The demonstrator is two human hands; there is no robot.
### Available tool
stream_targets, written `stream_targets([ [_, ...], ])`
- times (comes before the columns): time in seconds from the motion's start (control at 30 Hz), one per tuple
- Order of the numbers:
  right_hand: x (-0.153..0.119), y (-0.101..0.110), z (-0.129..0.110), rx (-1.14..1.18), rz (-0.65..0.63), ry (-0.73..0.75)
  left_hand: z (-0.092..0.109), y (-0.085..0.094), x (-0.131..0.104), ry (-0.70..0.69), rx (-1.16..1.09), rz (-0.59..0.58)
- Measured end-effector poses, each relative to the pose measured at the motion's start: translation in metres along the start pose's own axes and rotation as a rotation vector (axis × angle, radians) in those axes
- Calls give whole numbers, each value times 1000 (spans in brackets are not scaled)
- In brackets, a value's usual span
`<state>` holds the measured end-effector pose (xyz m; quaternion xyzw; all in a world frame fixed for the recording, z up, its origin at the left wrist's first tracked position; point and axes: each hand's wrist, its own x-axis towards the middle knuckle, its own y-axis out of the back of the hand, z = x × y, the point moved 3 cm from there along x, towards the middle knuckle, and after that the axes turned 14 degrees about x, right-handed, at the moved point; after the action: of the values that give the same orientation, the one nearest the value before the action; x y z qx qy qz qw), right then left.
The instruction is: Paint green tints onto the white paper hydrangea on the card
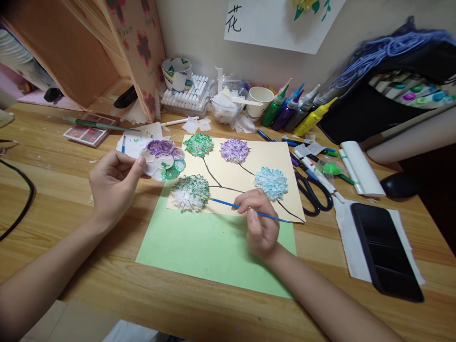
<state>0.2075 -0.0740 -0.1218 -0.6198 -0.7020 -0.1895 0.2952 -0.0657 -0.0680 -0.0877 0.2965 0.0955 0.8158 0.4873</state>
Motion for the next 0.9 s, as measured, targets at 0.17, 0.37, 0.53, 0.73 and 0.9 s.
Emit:
stream_targets([
  [0.17, -1, 1, 0, -4, 34, 25, 1, -1, 0, -22, -15, 21],
  [0.37, 0, 1, -1, -50, 19, 29, 0, -1, 0, 8, -13, 3],
  [0.53, -4, 2, -3, -52, 30, 31, -2, -1, -1, 29, 9, -10],
  [0.73, 33, 0, -3, 172, 196, -235, -2, 1, -1, 108, 1, -58],
  [0.9, 106, -22, -23, 227, 57, -120, -9, 2, 4, 151, 18, -143],
])
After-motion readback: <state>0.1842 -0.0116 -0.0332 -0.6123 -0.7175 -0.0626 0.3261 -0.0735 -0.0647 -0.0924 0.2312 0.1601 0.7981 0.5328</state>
